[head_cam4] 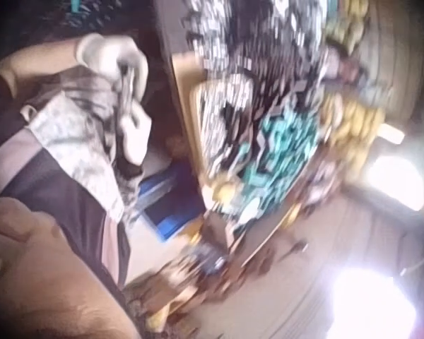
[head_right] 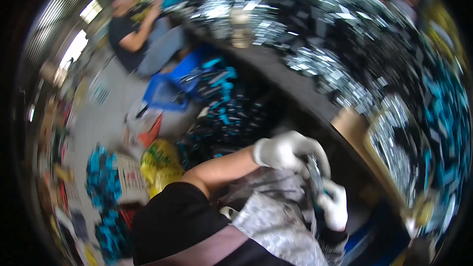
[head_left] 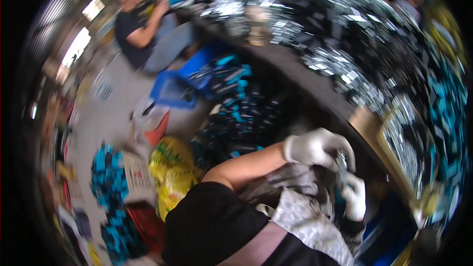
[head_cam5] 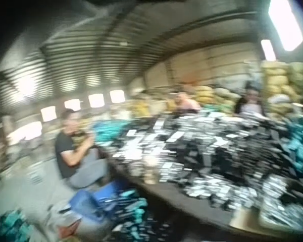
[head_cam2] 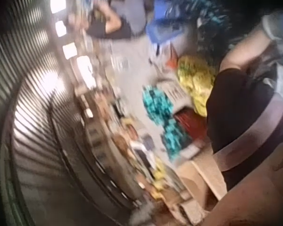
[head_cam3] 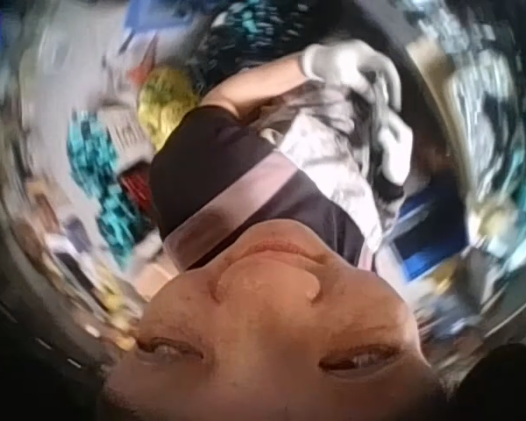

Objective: Assembling mechanical tool components by hand at an industrial workbench.

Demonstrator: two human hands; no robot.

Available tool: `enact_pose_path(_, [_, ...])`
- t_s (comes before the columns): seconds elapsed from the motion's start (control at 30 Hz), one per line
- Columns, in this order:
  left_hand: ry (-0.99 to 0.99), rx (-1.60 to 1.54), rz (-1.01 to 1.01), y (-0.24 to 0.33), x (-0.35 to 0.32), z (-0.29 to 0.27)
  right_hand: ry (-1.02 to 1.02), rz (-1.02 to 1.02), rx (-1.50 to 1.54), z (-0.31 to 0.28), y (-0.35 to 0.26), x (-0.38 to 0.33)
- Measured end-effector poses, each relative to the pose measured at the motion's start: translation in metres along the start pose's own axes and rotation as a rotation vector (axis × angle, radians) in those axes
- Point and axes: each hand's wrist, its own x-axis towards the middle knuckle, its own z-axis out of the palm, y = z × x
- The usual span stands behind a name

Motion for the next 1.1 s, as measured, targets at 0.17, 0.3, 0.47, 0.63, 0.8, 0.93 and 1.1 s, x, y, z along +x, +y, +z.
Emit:
enact_pose_path(0.17, [0.190,0.650,-0.157,0.017,-0.027,0.001,0.157,-0.022,-0.007,0.029,0.007,0.007])
enact_pose_path(0.3, [0.276,0.696,-0.215,-0.001,-0.036,0.008,0.075,0.011,-0.124,0.023,0.008,0.012])
enact_pose_path(0.47, [0.196,0.806,0.258,-0.017,-0.042,0.002,0.036,0.067,-0.080,0.023,0.008,0.011])
enact_pose_path(0.63, [0.159,0.689,-0.337,-0.013,-0.045,-0.002,0.013,0.033,-0.135,0.028,0.005,0.014])
enact_pose_path(0.8, [0.197,0.869,0.257,-0.030,-0.052,0.006,0.035,0.027,-0.190,0.019,0.019,0.008])
enact_pose_path(0.93, [0.330,0.693,-0.402,-0.004,-0.042,0.009,0.034,0.029,-0.221,0.025,0.010,0.007])
enact_pose_path(1.1, [0.151,0.892,0.296,-0.027,-0.055,0.009,0.040,0.068,-0.219,0.023,0.007,0.006])
